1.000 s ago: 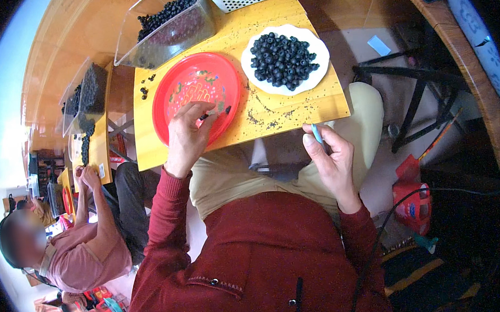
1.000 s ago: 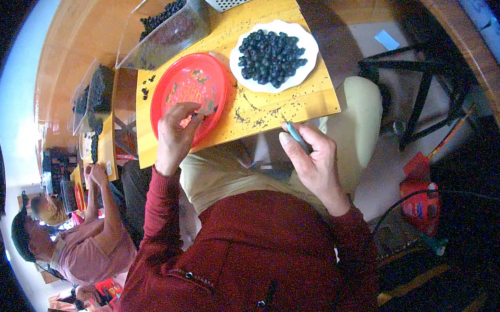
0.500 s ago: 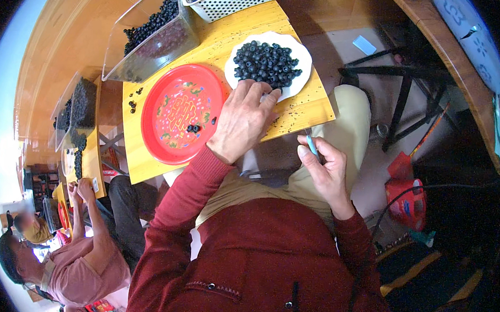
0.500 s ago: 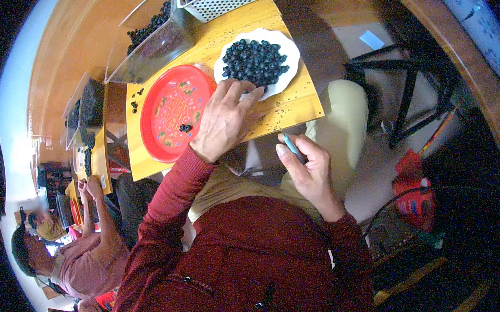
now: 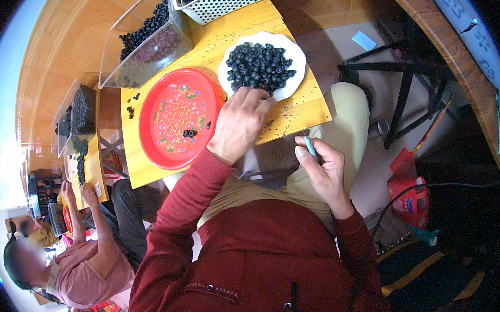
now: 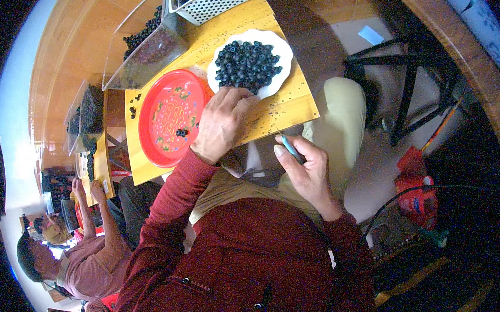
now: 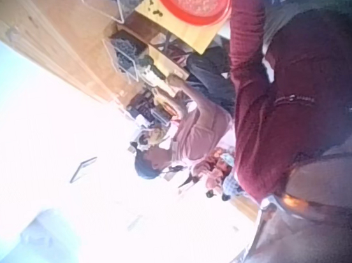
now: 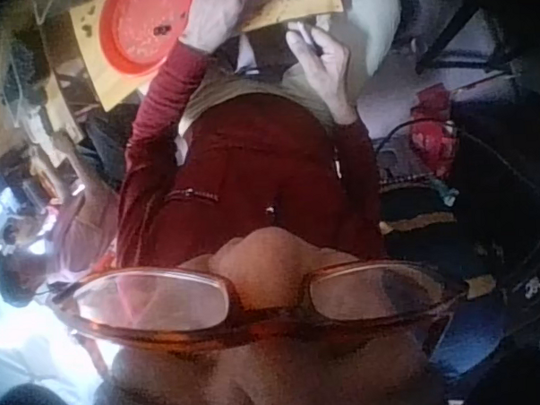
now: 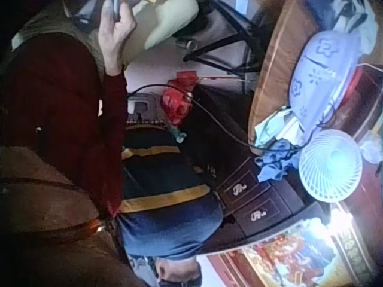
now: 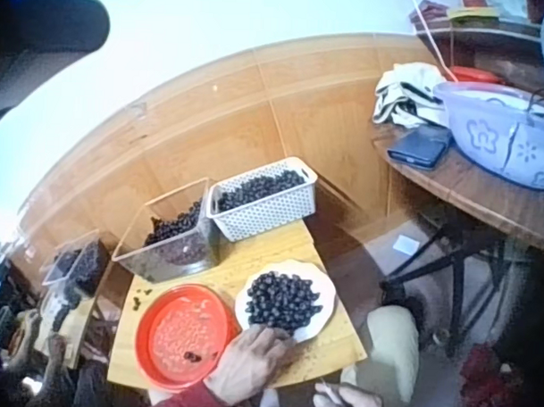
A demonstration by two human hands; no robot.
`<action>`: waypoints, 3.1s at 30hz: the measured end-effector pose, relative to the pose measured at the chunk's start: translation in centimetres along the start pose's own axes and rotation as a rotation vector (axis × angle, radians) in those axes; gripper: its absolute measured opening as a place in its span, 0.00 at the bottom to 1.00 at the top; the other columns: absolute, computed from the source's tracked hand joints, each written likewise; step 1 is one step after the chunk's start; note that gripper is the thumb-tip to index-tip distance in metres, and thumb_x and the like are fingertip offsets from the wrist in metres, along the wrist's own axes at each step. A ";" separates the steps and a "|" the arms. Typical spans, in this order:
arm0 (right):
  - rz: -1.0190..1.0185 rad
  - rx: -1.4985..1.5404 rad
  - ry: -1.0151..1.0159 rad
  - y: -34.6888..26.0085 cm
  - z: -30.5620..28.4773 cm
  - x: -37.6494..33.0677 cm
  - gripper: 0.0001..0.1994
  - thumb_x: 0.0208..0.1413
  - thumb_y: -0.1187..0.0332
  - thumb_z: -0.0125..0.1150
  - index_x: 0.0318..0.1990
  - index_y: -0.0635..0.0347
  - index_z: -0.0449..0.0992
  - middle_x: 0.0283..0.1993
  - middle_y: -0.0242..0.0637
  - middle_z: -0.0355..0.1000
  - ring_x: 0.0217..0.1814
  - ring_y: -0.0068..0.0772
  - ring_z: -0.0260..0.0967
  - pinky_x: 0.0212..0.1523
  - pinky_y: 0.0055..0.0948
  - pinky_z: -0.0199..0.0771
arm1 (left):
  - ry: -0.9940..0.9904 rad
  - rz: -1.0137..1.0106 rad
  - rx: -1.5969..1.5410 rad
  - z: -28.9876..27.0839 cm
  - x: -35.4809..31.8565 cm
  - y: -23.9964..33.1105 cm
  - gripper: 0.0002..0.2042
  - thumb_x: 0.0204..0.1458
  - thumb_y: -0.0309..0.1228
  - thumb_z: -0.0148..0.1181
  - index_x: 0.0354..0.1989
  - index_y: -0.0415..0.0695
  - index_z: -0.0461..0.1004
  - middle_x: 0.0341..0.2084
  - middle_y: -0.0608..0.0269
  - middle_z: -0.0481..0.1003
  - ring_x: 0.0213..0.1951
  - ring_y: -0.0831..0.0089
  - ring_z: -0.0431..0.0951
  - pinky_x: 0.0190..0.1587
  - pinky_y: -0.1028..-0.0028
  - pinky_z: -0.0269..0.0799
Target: Sorting and de-stemming berries from one container to another at a workstation.
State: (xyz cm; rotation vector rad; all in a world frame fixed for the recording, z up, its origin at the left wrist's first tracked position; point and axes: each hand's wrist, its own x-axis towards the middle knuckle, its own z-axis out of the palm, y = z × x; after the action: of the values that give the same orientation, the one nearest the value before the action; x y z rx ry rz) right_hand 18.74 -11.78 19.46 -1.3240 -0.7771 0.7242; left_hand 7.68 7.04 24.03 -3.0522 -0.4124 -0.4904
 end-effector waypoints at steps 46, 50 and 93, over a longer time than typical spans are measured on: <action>0.193 0.314 -0.191 -3.5 8.1 3.6 0.08 0.62 0.67 0.62 0.40 0.63 0.79 0.26 0.23 0.72 0.22 0.06 0.58 0.20 0.12 0.51 | 0.333 -0.648 -2.322 -0.4 -8.6 1.2 0.07 0.60 0.27 0.58 0.44 0.40 0.74 0.33 0.58 0.79 0.32 0.72 0.81 0.39 0.68 0.83; 0.187 0.337 -0.214 -3.1 8.0 3.5 0.08 0.62 0.66 0.62 0.40 0.63 0.79 0.25 0.22 0.71 0.22 0.07 0.58 0.20 0.12 0.52 | 0.354 -0.679 -2.207 -0.9 -8.6 1.2 0.08 0.59 0.25 0.59 0.45 0.38 0.74 0.32 0.57 0.79 0.32 0.70 0.82 0.39 0.68 0.83; -0.314 -0.385 -0.290 -4.0 6.8 3.2 0.13 0.60 0.68 0.61 0.46 0.68 0.77 0.33 0.46 0.74 0.32 0.43 0.76 0.32 0.34 0.74 | 0.408 -0.646 -2.321 -0.2 -9.4 0.8 0.07 0.61 0.25 0.57 0.45 0.40 0.75 0.33 0.60 0.78 0.35 0.73 0.79 0.41 0.70 0.79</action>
State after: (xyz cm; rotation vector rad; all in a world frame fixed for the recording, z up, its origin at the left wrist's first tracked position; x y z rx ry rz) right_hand 15.00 -5.82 24.23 -1.4074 -1.3775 0.5342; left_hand -0.82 3.86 21.30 -3.3260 -1.6929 -3.8011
